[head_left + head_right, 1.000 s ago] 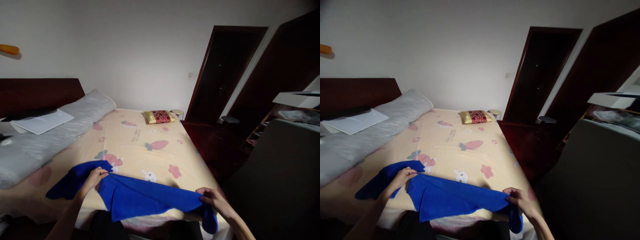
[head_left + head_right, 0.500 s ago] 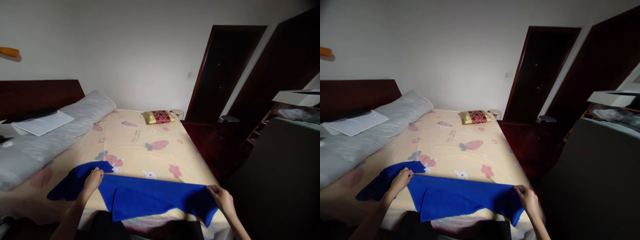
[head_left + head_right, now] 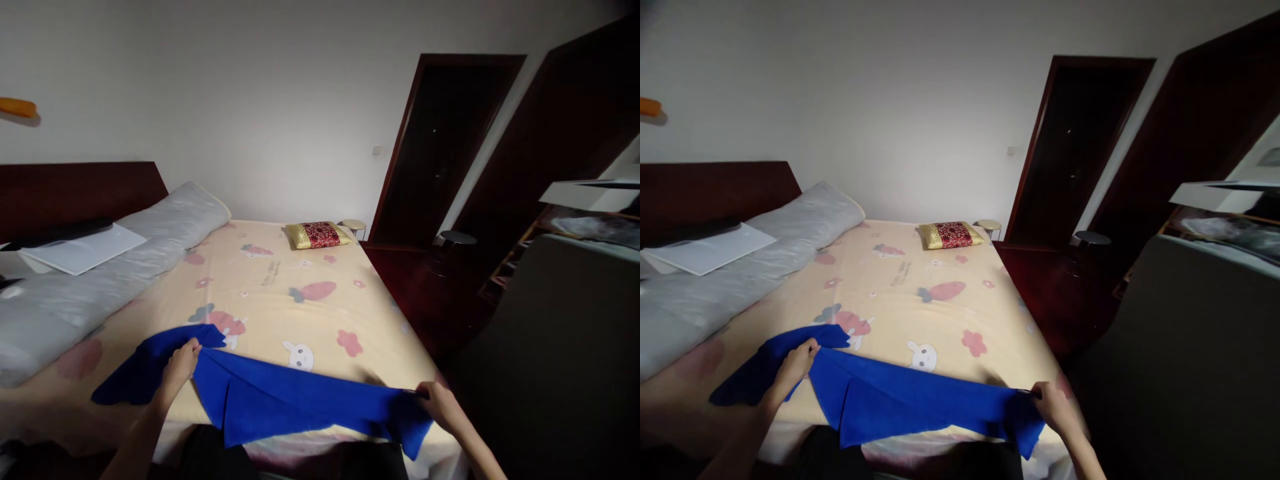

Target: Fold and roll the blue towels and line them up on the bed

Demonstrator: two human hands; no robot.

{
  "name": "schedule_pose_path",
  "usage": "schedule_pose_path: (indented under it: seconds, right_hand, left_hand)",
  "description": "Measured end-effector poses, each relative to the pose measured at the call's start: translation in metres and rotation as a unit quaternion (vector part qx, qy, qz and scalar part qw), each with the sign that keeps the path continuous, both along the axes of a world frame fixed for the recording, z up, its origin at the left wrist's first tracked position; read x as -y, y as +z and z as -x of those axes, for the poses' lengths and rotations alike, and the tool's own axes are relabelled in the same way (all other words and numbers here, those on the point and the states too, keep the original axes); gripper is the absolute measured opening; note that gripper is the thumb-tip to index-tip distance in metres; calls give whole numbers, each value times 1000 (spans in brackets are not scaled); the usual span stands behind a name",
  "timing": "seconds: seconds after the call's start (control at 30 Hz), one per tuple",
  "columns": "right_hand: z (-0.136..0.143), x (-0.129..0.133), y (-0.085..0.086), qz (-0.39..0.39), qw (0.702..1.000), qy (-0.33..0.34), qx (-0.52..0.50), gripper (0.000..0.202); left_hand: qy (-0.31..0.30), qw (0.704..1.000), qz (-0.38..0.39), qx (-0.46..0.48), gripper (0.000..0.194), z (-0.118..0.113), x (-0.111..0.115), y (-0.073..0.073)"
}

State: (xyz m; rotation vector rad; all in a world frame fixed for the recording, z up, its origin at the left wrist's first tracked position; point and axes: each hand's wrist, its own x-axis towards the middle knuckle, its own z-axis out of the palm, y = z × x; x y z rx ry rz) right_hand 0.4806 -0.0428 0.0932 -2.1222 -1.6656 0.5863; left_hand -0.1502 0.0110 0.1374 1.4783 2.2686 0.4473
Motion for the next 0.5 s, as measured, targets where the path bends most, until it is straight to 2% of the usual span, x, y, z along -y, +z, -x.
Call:
schedule_pose_path:
  seconds: [0.07, 0.13, 0.2, 0.27, 0.37, 0.5]
  right_hand:
    - [-5, 1, 4, -19, 999, -42, 16, 14]
    - [-7, 3, 12, -54, 993, -74, 76, 20]
    - [-6, 4, 21, -82, 981, -93, 147, 26]
    - [-4, 4, 26, -84, 977, -107, 166, 31]
    - [-4, 3, 23, -49, 988, -119, 90, 27]
    - [-12, 1, 5, 44, 997, -59, -19, 17]
  left_hand:
    - [-2, 999, 1, 51, 21, -1, -1, -3]
    - [5, 995, 3, 103, 21, -3, -1, -7]
    - [17, 990, 7, 140, 20, -2, -1, -10]
    - [27, 986, 10, 162, 19, 0, -1, -13]
    - [45, 981, 21, 185, 24, 3, 0, -16]
    - [62, 970, 61, 226, 31, 3, 1, -19]
